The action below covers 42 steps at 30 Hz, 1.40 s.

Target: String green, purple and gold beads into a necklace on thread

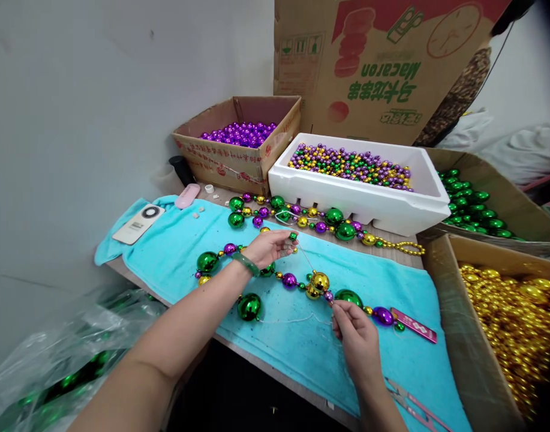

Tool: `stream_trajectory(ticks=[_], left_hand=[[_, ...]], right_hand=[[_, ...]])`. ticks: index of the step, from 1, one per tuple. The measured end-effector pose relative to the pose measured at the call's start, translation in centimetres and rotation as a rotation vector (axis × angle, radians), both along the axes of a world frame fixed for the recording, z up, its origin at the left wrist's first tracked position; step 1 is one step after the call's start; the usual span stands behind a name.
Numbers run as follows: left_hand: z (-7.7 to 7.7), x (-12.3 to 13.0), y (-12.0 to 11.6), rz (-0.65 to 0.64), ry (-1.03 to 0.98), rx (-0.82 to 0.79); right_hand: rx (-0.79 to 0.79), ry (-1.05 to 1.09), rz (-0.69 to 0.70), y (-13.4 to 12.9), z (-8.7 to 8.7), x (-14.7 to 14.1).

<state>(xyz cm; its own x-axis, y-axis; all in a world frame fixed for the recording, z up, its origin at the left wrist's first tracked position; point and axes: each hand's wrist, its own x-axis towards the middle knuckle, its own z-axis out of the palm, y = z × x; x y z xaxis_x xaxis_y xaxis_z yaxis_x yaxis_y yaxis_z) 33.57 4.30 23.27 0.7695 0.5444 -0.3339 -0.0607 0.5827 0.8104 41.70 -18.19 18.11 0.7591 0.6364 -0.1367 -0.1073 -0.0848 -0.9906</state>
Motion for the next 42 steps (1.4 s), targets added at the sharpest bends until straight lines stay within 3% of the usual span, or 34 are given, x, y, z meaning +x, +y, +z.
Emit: stream_trajectory(ticks=[7,9,12,15,19,24,27,28,30,32,34,37,42], left_hand=[[0.2,-0.2,0.4,-0.218,0.127,0.306],[0.1,-0.4,2.0,-0.136,0.247,0.564],[-0.5,-1.0,5.5,0.082,0.487,1.113],[-1.5,-1.7,8.5,-0.018,0.742,1.494],[-2.9,-2.0,10.0,-0.229,0.922,1.635],[-3.2,-1.4,10.2,-0.199,0.953,1.599],[-2.1,-0.9,9.5,-0.013,0.891,1.504],[-1.7,-0.7,9.0,0.065,0.808,1.38],[-0.6,-0.5,7.4,0.132,0.552,0.966],[0.3,-0.3,5.5,0.076,0.287,0.495],[1.1,-0.3,3.8,0.016,0.124,0.169],[1.8,-0.5,2.0,0.018,0.059,-0.022],[2.0,-0.7,1.0,0.017,0.044,-0.076]], right_hand=[[-0.011,0.032,0.035,0.3,-0.6,0.2],[0.0,0.056,0.041,0.3,-0.8,0.2],[0.012,0.106,0.04,0.2,-1.0,0.4],[0.013,0.145,0.034,0.2,-1.2,0.5],[0.008,0.156,0.048,0.4,-1.3,0.4],[0.017,0.154,0.076,0.6,-1.0,0.2],[0.013,0.14,0.076,0.4,-1.0,0.0],[0.011,0.132,0.077,0.4,-1.0,0.0],[0.007,0.108,0.085,0.2,-1.0,-0.1],[0.009,0.083,0.086,0.2,-1.0,-0.1],[0.014,0.056,0.082,0.3,-0.9,-0.1],[0.025,0.019,0.077,0.3,-0.5,-0.2],[0.035,-0.006,0.059,0.1,-0.1,-0.2]])
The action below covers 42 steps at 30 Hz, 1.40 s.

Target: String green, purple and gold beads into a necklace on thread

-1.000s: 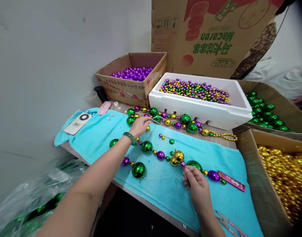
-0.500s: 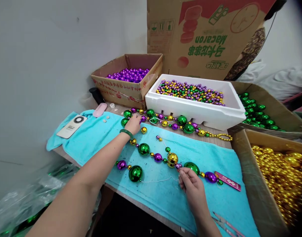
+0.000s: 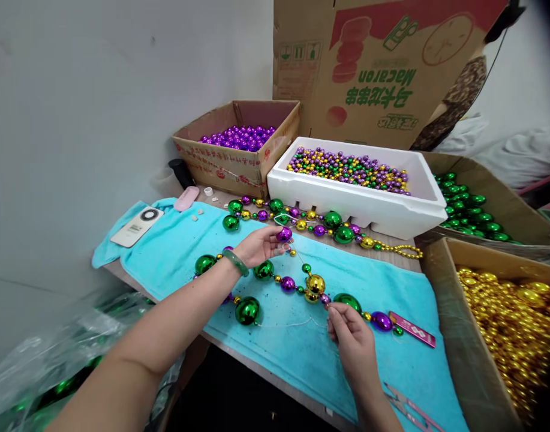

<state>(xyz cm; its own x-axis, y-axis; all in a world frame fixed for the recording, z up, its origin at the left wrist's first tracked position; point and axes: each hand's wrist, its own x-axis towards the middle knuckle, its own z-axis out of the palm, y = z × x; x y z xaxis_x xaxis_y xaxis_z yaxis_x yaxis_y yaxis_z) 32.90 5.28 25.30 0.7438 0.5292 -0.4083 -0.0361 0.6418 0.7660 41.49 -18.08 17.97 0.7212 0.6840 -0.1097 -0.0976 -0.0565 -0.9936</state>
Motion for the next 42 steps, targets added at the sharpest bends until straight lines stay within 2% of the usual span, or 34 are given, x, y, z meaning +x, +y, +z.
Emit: stream_trajectory(ticks=[12,15,21,28,31,34,36,37,40,42], left_hand=[[-0.2,-0.4,0.0,-0.015,-0.008,0.005],[-0.4,-0.4,-0.1,-0.026,-0.012,0.047],[-0.1,-0.5,-1.3,-0.155,-0.03,0.236],[-0.3,-0.3,-2.5,-0.22,-0.091,0.163],[-0.7,-0.2,-3.0,-0.26,-0.059,0.213],[-0.8,-0.1,-2.9,-0.424,0.003,0.389],[-0.8,0.2,-2.2,-0.54,0.06,0.611],[-1.0,0.4,-1.8,-0.547,0.094,0.745],[-2.2,1.6,-0.4,-0.379,0.194,1.108],[-3.6,2.7,0.3,-0.306,0.214,1.244]], right_hand=[[-0.014,0.01,0.012,-0.1,-0.1,0.0],[-0.023,0.013,0.014,0.0,-0.1,0.0],[-0.038,0.086,-0.002,0.2,-0.4,0.0],[-0.133,0.17,0.046,0.6,-0.7,0.1],[-0.146,0.208,0.064,0.6,-0.4,0.3],[-0.125,0.301,0.125,0.4,-0.2,0.4],[-0.091,0.333,0.153,0.3,-0.3,0.4],[-0.07,0.338,0.153,0.2,-0.3,0.4],[-0.009,0.347,0.111,0.0,-0.6,0.5],[0.012,0.366,0.075,0.0,-0.6,0.6]])
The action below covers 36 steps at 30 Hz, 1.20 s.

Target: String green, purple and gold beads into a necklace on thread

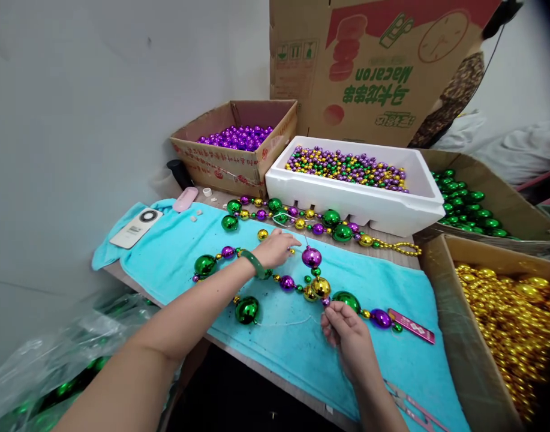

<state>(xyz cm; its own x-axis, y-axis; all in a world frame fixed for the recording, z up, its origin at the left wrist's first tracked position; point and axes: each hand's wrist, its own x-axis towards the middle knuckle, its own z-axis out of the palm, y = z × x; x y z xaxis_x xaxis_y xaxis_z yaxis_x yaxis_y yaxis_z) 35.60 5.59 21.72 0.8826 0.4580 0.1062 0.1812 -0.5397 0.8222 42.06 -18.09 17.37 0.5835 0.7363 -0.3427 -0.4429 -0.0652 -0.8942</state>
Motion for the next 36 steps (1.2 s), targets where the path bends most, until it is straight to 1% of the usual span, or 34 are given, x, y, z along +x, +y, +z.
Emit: stream_trajectory(ticks=[2,5,7,8,10,11,12,15,16,17,18,20,23,36], left_hand=[[-1.5,1.0,0.3,-0.004,-0.015,0.063],[-3.1,1.9,0.3,0.031,-0.036,0.048],[-3.4,2.2,0.2,0.065,-0.047,0.015],[-3.2,2.3,0.2,0.075,-0.05,-0.002],[-2.4,2.2,0.2,0.1,-0.052,-0.041],[-1.8,2.1,0.2,0.125,-0.056,-0.115],[-1.1,1.9,0.2,0.15,-0.066,-0.241],[1.2,0.9,-0.1,0.193,-0.147,-0.778],[1.8,0.5,-0.3,0.193,-0.182,-0.928],[2.4,0.1,-0.5,0.187,-0.212,-1.02],[2.9,-0.3,-0.7,0.183,-0.233,-1.074],[3.5,-0.8,-1.0,0.185,-0.255,-1.119],[3.9,-1.2,-1.3,0.192,-0.276,-1.133],[3.6,-1.7,-1.4,0.219,-0.337,-1.285]], right_hand=[[0.008,0.028,-0.034,-0.1,0.1,0.1],[0.016,0.041,-0.067,-0.4,0.1,0.4],[0.01,0.031,-0.075,-0.7,0.1,0.5],[0.001,0.026,-0.076,-0.8,0.0,0.6],[-0.022,0.015,-0.076,-1.0,-0.2,0.6],[-0.031,0.012,-0.075,-1.1,-0.3,0.5],[-0.038,0.009,-0.073,-1.1,-0.4,0.5],[-0.049,0.002,-0.062,-0.9,-0.4,0.3],[-0.052,-0.003,-0.057,-0.8,-0.3,0.2],[-0.056,-0.011,-0.053,-0.7,-0.2,0.2],[-0.059,-0.019,-0.049,-0.6,-0.1,0.1],[-0.064,-0.033,-0.041,-0.5,0.2,0.1],[-0.07,-0.044,-0.029,-0.4,0.4,-0.1],[-0.047,-0.073,-0.018,-0.3,0.8,-0.6]])
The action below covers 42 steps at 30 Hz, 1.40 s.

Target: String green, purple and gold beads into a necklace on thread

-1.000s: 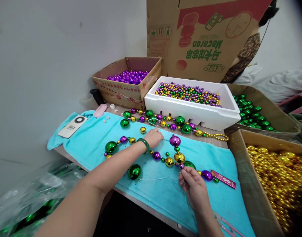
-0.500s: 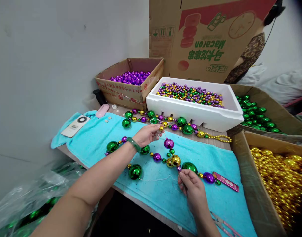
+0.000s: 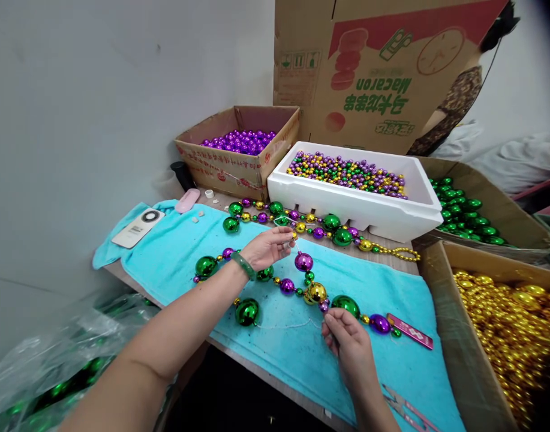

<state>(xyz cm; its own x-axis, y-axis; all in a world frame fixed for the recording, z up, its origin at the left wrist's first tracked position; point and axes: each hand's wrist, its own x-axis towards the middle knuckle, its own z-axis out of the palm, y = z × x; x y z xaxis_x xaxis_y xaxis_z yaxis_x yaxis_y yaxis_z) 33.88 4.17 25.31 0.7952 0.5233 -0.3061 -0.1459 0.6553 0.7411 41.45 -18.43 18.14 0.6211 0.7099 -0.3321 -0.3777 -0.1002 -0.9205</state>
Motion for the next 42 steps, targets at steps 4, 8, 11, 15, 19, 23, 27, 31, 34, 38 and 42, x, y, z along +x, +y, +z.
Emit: stream_trajectory(ticks=[4,8,11,15,19,23,27,31,34,38,42], left_hand=[[-0.1,-0.1,-0.1,0.022,-0.019,0.006],[-0.3,0.0,-0.1,0.038,-0.015,0.024],[-0.4,0.0,-0.2,0.047,-0.009,0.032],[-0.1,0.1,-0.9,0.133,-0.025,0.134],[0.3,0.1,-2.3,0.09,-0.01,0.229],[0.5,-0.1,-3.2,0.014,0.043,0.261],[0.8,-0.6,-3.4,0.014,0.093,0.34],[2.1,-1.1,-4.0,-0.025,0.156,0.569],[3.8,-1.5,-4.9,-0.069,0.131,0.77],[6.3,-1.8,-6.2,-0.088,0.053,0.883],[8.3,-2.0,-7.3,-0.063,-0.024,0.902]], right_hand=[[0.0,0.006,-0.007,0.1,0.0,0.0],[-0.003,-0.005,0.004,0.0,-0.1,0.0],[-0.002,-0.001,0.006,-0.1,-0.2,0.0],[-0.006,0.034,-0.002,0.0,-0.2,0.0],[0.007,0.051,0.008,0.3,-0.1,-0.4],[0.07,0.061,0.053,0.4,0.3,-1.3],[0.086,0.077,0.082,0.2,0.5,-1.9],[-0.092,-0.127,0.236,-0.2,0.4,-1.5],[-0.238,-0.48,0.245,-0.2,1.5,-0.7],[-0.046,-0.647,0.122,0.9,4.7,-0.6],[0.119,-0.526,0.137,2.6,7.4,-1.5]])
